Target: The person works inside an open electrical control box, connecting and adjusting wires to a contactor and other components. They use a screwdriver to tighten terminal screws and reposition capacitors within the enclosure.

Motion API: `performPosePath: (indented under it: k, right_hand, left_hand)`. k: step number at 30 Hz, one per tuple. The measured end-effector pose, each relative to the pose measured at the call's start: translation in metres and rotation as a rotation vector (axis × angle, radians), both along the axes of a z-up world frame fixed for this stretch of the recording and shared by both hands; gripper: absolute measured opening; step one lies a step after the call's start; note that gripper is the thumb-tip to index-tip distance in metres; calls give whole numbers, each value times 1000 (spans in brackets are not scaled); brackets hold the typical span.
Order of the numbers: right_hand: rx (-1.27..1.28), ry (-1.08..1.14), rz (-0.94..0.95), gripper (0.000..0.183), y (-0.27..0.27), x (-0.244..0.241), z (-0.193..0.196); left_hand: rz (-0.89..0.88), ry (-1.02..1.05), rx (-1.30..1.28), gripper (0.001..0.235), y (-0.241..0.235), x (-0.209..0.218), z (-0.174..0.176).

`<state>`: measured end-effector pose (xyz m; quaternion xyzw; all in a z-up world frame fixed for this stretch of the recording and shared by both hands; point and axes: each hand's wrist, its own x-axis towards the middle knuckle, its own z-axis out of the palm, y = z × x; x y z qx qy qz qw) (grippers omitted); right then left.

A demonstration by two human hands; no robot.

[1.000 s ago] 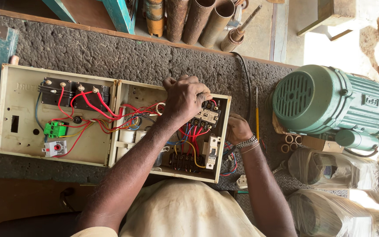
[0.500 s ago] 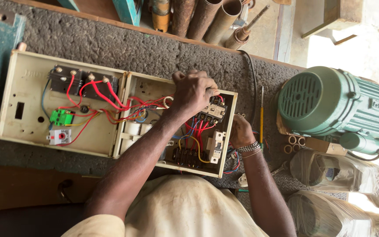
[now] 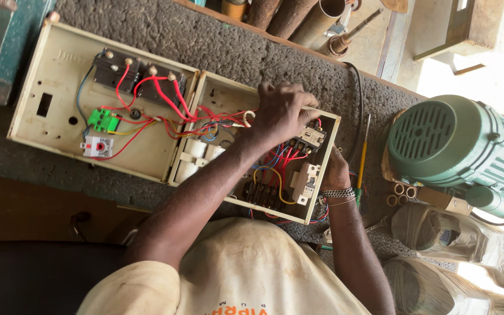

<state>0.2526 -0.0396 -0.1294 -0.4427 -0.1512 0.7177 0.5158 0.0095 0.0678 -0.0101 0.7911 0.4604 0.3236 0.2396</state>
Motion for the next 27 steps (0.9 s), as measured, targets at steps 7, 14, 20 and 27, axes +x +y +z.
performPosePath:
  k: [7,14,20,27]
  right_hand:
    - [-77,-115,-12,42,-2,9,-7]
    - [-58,-86,35,44,3,20,-18]
    - [-17,-24,103,49,3,10,-11]
    - [33,38,73,48,3,-8,11]
  left_hand:
    - [-79,83,105,109,-71,-32,-1]
    - [31,228,34,104,-81,1,-27]
    - [123,267,265,78,-82,10,-37]
    - [42,83,124,83,-87,2,-27]
